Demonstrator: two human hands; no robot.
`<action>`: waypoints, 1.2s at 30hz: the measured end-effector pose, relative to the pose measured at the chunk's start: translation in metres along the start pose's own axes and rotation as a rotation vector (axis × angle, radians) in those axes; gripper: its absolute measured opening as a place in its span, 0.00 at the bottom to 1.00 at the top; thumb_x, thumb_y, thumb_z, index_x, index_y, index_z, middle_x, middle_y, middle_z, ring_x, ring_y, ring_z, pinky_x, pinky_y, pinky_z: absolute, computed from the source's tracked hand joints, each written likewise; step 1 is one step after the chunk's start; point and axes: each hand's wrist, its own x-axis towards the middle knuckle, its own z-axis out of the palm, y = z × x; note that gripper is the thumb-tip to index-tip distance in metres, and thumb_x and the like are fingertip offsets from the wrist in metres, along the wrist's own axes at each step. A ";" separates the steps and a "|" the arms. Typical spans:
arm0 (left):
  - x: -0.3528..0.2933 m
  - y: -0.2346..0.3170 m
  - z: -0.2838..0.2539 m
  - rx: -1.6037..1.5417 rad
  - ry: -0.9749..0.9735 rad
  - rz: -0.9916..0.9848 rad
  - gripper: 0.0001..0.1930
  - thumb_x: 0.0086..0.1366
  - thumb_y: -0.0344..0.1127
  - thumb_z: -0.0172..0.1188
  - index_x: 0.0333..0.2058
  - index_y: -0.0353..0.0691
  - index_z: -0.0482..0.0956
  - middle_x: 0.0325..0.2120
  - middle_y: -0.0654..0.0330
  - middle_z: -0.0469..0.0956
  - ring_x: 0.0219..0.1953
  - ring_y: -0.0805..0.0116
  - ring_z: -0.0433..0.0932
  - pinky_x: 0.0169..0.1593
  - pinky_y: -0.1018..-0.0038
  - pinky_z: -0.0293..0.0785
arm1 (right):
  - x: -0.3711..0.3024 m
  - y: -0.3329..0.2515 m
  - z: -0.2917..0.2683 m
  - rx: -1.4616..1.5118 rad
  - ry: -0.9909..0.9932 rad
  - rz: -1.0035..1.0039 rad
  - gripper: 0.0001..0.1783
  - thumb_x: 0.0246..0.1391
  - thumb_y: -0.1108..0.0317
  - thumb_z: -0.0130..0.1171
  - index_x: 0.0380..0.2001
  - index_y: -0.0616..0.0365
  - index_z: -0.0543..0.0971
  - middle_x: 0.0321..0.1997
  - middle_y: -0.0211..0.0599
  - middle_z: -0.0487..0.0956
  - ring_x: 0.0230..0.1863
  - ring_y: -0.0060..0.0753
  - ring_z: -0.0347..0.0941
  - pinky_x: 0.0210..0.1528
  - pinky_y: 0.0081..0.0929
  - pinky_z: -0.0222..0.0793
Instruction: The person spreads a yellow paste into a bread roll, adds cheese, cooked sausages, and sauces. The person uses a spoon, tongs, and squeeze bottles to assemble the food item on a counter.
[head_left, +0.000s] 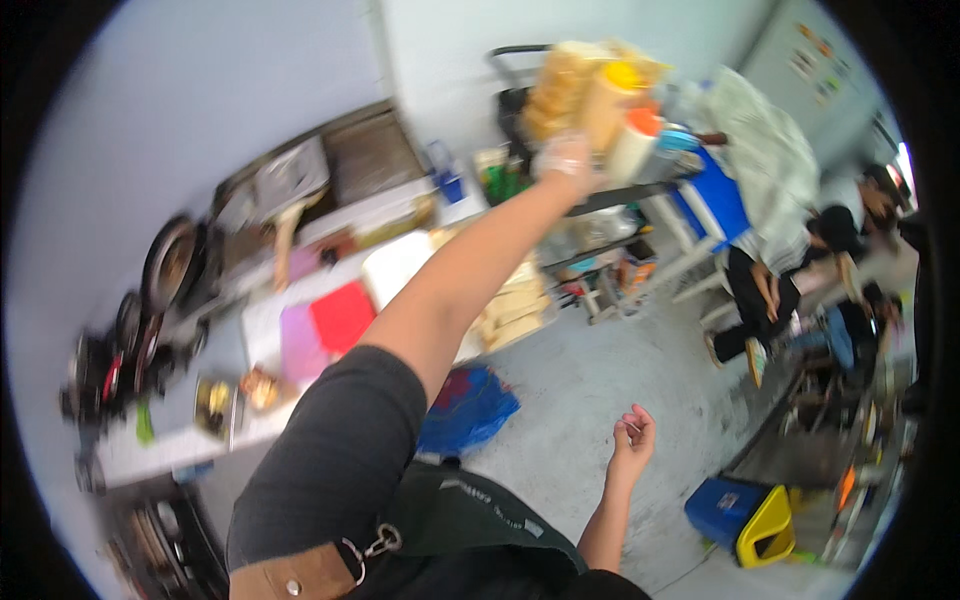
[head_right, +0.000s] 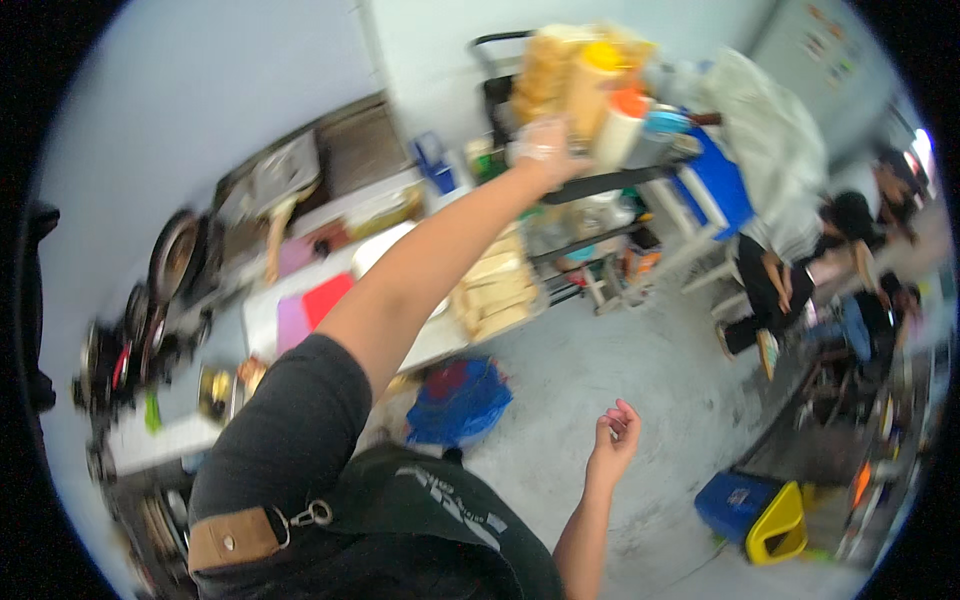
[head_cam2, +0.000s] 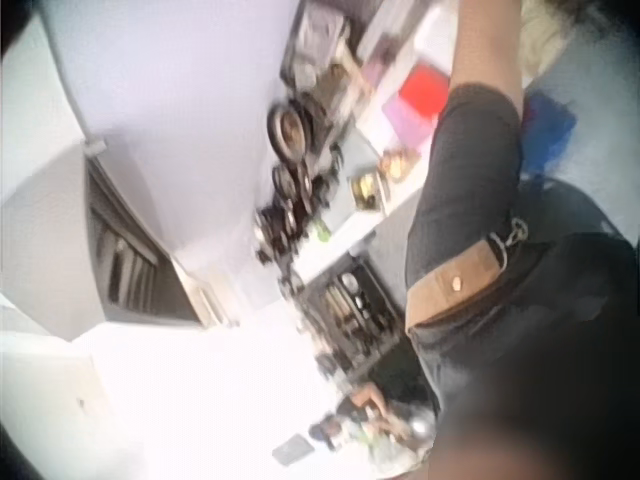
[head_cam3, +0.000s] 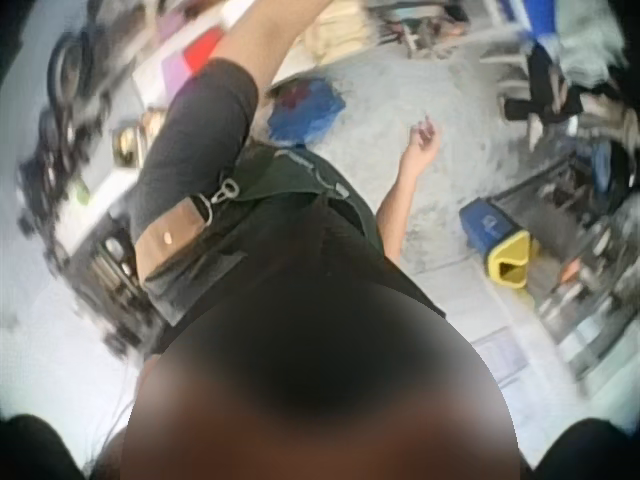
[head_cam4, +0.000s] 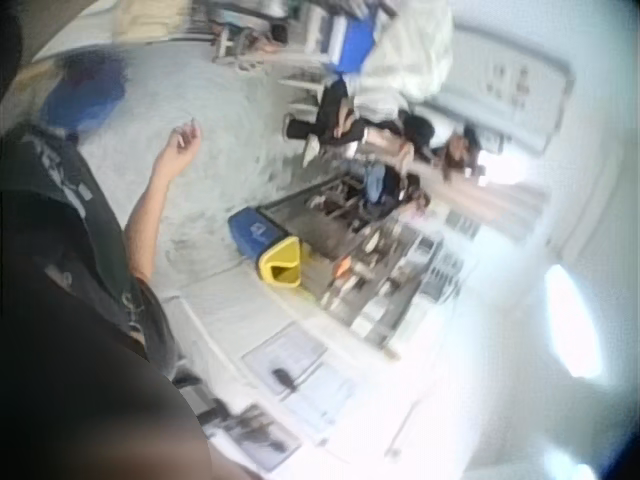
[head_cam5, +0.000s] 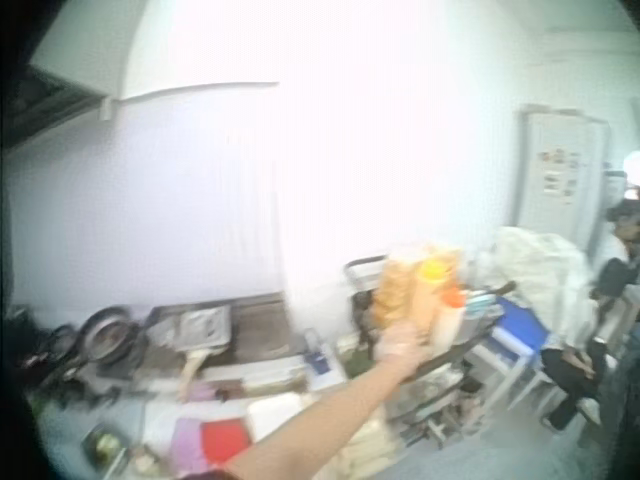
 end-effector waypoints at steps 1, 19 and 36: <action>-0.021 0.006 -0.017 -0.081 0.125 0.078 0.30 0.51 0.48 0.71 0.49 0.38 0.75 0.45 0.45 0.77 0.51 0.48 0.76 0.56 0.56 0.71 | 0.002 0.009 -0.003 0.005 -0.111 0.074 0.20 0.55 0.77 0.60 0.51 0.56 0.75 0.42 0.32 0.77 0.41 0.23 0.73 0.42 0.20 0.70; -0.613 -0.177 -0.278 -0.296 0.911 -0.686 0.17 0.62 0.31 0.61 0.49 0.38 0.71 0.46 0.57 0.72 0.49 0.66 0.70 0.52 0.69 0.65 | -0.203 0.019 0.403 -0.257 -1.506 -0.466 0.39 0.46 0.74 0.70 0.63 0.57 0.67 0.57 0.44 0.74 0.46 0.34 0.76 0.43 0.28 0.76; -0.711 -0.268 -0.357 -0.873 0.780 -0.832 0.16 0.66 0.38 0.60 0.50 0.39 0.72 0.50 0.59 0.72 0.54 0.66 0.70 0.58 0.66 0.65 | -0.267 0.039 0.493 -0.641 -1.209 -0.426 0.51 0.36 0.65 0.79 0.64 0.58 0.64 0.47 0.50 0.80 0.44 0.43 0.79 0.47 0.36 0.73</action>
